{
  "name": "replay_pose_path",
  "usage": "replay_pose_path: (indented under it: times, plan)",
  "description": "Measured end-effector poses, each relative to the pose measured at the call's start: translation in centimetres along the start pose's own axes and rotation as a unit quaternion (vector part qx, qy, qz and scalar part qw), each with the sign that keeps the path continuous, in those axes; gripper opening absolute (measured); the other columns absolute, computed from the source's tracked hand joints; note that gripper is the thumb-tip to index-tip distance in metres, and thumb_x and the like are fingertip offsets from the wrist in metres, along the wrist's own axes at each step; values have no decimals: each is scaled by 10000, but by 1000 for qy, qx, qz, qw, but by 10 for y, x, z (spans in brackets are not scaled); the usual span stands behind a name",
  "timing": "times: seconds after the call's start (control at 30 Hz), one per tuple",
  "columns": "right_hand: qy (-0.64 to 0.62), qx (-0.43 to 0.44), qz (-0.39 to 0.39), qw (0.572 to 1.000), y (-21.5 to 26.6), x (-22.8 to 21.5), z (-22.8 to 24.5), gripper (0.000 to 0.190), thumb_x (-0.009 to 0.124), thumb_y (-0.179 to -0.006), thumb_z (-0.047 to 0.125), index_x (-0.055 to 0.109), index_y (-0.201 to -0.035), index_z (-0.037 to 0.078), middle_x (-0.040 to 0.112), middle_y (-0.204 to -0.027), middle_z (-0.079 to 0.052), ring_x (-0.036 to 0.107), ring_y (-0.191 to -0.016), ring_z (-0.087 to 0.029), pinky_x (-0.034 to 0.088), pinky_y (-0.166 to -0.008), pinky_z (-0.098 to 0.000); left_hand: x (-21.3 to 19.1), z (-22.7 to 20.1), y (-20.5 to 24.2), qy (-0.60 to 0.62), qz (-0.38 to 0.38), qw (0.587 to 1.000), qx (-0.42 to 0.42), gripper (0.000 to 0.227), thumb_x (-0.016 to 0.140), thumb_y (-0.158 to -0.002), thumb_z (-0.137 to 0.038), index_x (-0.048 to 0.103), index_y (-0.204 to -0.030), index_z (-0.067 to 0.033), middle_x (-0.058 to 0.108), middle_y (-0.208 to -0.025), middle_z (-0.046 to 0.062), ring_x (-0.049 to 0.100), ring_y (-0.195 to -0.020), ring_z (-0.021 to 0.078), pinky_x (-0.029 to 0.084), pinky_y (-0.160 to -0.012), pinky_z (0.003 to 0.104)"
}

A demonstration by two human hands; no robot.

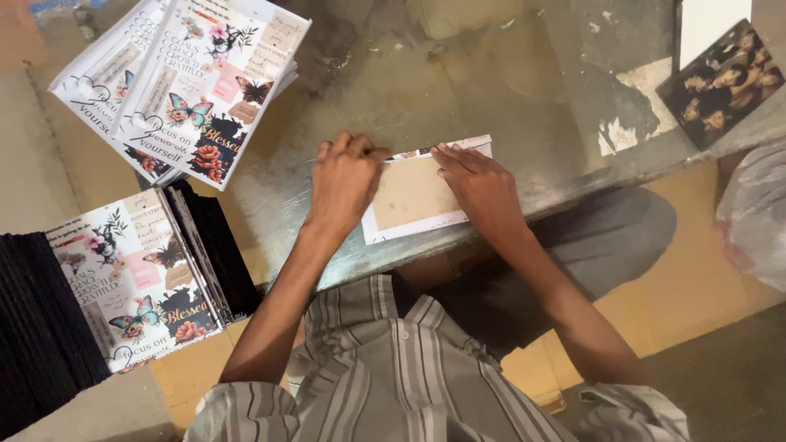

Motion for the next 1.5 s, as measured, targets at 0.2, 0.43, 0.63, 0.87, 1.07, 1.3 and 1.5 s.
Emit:
replay_pose_path:
  times: [0.2,0.43,0.63,0.87,1.07,1.3,1.5]
  plan:
    - [-18,13,-6,1000,-2,-9,8,317,673,-994,209,697,-1289,96,720,-1296,-78,684,-1171,-268,522,-1030,-409,-28,12,5,86,-7,994,-65,96,762,-872,-176,761,-907,-86,702,-1019,106,628,-1033,326,494,-864,478]
    - [-38,26,-16,999,-4,-11,8,312,680,-997,219,700,-1278,84,721,-1284,-86,676,-1172,-279,506,-1066,-420,-29,20,7,144,-16,987,-72,110,713,-900,-89,727,-1005,-60,731,-1022,126,684,-996,359,539,-841,467]
    - [-59,24,-30,998,-2,-11,8,280,681,-1011,196,702,-1255,61,720,-1282,-110,675,-1182,-299,496,-1084,-433,-41,21,4,139,-24,989,-44,295,745,-878,-74,675,-1154,5,678,-1126,157,621,-1066,370,515,-847,477]
    - [-85,1,-41,996,-12,-19,9,352,720,-960,203,684,-1271,44,714,-1246,-146,629,-1173,-351,434,-1084,-467,-36,24,-8,154,-25,988,14,149,790,-781,-62,745,-921,-42,693,-1064,122,628,-1067,353,525,-873,462]
    - [-157,-64,52,984,-42,-41,-16,515,789,-858,262,645,-1273,-8,683,-1202,-219,614,-1135,-398,452,-987,-467,-31,37,-10,393,32,915,-85,82,765,-902,-52,727,-951,1,761,-822,102,706,-731,158,554,-657,291]
    - [-190,52,117,973,-52,-34,-14,453,838,-796,320,701,-1150,72,749,-1038,-160,712,-956,-354,537,-831,-432,-42,38,-15,351,-17,931,-104,319,753,-853,1,705,-1166,-33,784,-891,70,751,-786,149,584,-700,293]
    - [-85,46,53,994,-32,-17,0,381,790,-889,304,727,-1200,93,758,-994,-158,698,-879,-358,531,-760,-455,-43,15,-13,201,-36,977,54,665,828,-765,-45,555,-1370,-7,657,-1193,247,640,-1092,406,516,-958,457]
Point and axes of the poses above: each hand's wrist, its own y-axis away from the middle knuckle, its own x-axis out of the palm, z = x × y, the point moved 3 cm from there along -y, towards the middle knuckle
